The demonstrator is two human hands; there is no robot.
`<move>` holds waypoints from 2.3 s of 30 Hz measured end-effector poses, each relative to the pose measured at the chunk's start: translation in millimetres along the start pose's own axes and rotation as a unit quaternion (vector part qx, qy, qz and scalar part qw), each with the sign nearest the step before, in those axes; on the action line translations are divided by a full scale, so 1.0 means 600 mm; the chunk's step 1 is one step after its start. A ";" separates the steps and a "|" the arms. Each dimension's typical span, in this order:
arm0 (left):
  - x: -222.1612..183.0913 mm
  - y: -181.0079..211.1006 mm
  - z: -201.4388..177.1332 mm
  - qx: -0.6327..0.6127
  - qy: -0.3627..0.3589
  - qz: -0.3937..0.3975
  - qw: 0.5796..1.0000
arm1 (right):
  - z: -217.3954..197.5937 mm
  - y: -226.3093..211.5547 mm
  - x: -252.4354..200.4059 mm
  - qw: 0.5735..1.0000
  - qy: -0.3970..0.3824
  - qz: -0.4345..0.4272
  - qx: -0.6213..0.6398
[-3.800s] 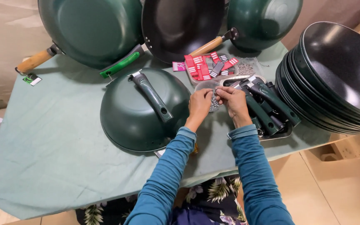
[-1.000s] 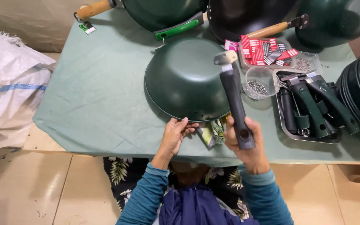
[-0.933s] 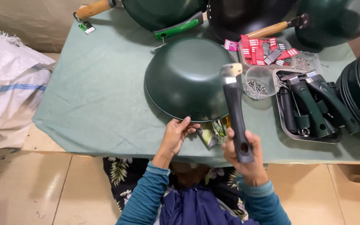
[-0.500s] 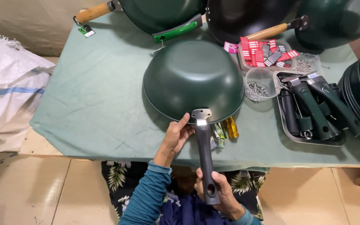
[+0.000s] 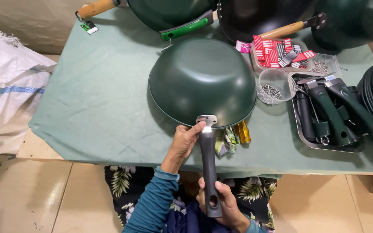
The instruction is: Attaching a handle to a wok using a screwdriver and screws on a workspace table.
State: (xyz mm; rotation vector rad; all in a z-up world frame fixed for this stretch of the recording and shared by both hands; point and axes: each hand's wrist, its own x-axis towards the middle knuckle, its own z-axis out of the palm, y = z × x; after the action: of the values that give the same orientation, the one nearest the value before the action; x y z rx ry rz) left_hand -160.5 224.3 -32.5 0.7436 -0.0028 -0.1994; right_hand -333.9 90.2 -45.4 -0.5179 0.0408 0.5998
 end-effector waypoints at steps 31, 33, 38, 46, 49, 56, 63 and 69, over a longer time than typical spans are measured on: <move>-0.009 0.017 0.021 0.004 0.021 -0.006 1.000 | 0.042 -0.015 0.003 0.998 0.041 0.017 -0.039; -0.006 0.012 0.018 0.002 0.022 0.004 1.000 | 0.039 -0.016 0.003 0.997 0.047 0.037 -0.041; -0.009 0.016 0.020 0.002 0.031 0.015 0.999 | 0.050 -0.019 0.006 0.995 0.066 0.022 -0.075; -0.014 0.023 0.026 0.012 0.036 0.024 0.999 | 0.039 -0.035 0.000 0.972 0.143 0.089 -0.162; -0.014 0.023 0.027 0.007 0.030 0.030 0.999 | 0.034 -0.046 0.004 0.972 0.176 0.090 -0.127; -0.009 0.008 0.015 -0.004 0.036 0.051 0.998 | 0.006 -0.124 0.015 0.975 0.150 -0.137 -0.087; -0.013 0.015 0.018 0.020 0.054 0.038 0.998 | 0.144 -0.186 0.050 0.942 0.275 -0.189 -0.027; -0.018 0.023 0.033 0.027 0.051 0.049 0.997 | 0.086 -0.178 0.058 0.972 0.116 -0.204 -0.017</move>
State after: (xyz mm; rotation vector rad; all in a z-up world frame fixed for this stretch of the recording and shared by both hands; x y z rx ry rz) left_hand -170.1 222.6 -8.1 0.8056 0.0515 -0.0676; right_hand -252.4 58.2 41.4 -0.6077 0.1418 0.1365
